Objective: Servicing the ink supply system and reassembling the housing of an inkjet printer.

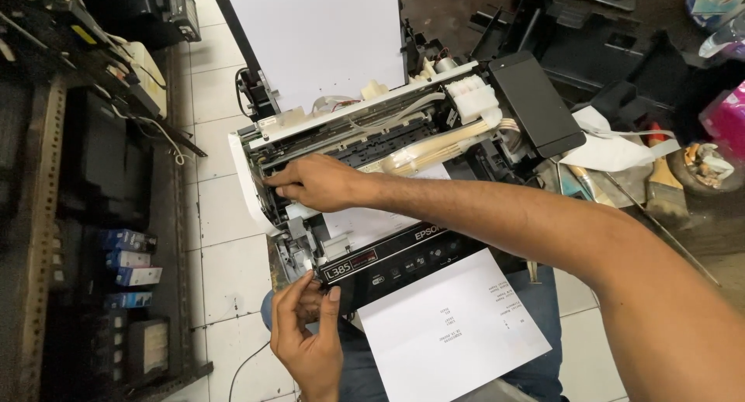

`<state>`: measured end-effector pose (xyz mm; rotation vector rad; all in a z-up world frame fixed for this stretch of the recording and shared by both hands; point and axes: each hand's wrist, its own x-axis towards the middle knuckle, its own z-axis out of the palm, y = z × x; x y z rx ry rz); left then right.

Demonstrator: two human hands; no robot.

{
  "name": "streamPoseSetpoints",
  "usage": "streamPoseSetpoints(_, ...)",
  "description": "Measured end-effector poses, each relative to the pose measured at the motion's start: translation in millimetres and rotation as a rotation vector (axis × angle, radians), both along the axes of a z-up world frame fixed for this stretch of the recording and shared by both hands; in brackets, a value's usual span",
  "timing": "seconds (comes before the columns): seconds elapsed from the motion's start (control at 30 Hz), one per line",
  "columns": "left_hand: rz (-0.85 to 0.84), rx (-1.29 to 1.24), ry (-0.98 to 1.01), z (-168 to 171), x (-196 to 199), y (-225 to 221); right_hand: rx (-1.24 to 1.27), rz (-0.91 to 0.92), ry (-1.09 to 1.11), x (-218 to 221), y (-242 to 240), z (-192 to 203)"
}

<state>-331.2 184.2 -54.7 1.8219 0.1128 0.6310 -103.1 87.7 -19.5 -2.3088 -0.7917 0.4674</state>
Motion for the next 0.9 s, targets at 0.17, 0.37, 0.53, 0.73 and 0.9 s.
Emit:
streamPoseSetpoints(0.17, 0.000, -0.021, 0.017, 0, 0, -1, -0.092, -0.013, 0.054, -6, 5, 15)
streamPoseSetpoints(0.37, 0.014, 0.001, 0.024, -1, -1, -2, -0.170, -0.011, 0.033, -13, 6, 14)
streamPoseSetpoints(0.53, 0.023, 0.042, 0.045, 7, -5, -2, -0.223, 0.026, 0.098, -18, 2, 35)
streamPoseSetpoints(0.73, 0.063, 0.030, 0.051, 3, -20, 8, -0.068, 0.100, 0.138, -22, -34, 90)
streamPoseSetpoints(0.9, 0.308, -0.154, -0.006, -23, -39, 34, -0.050, -0.566, 0.051, -81, -113, 202)
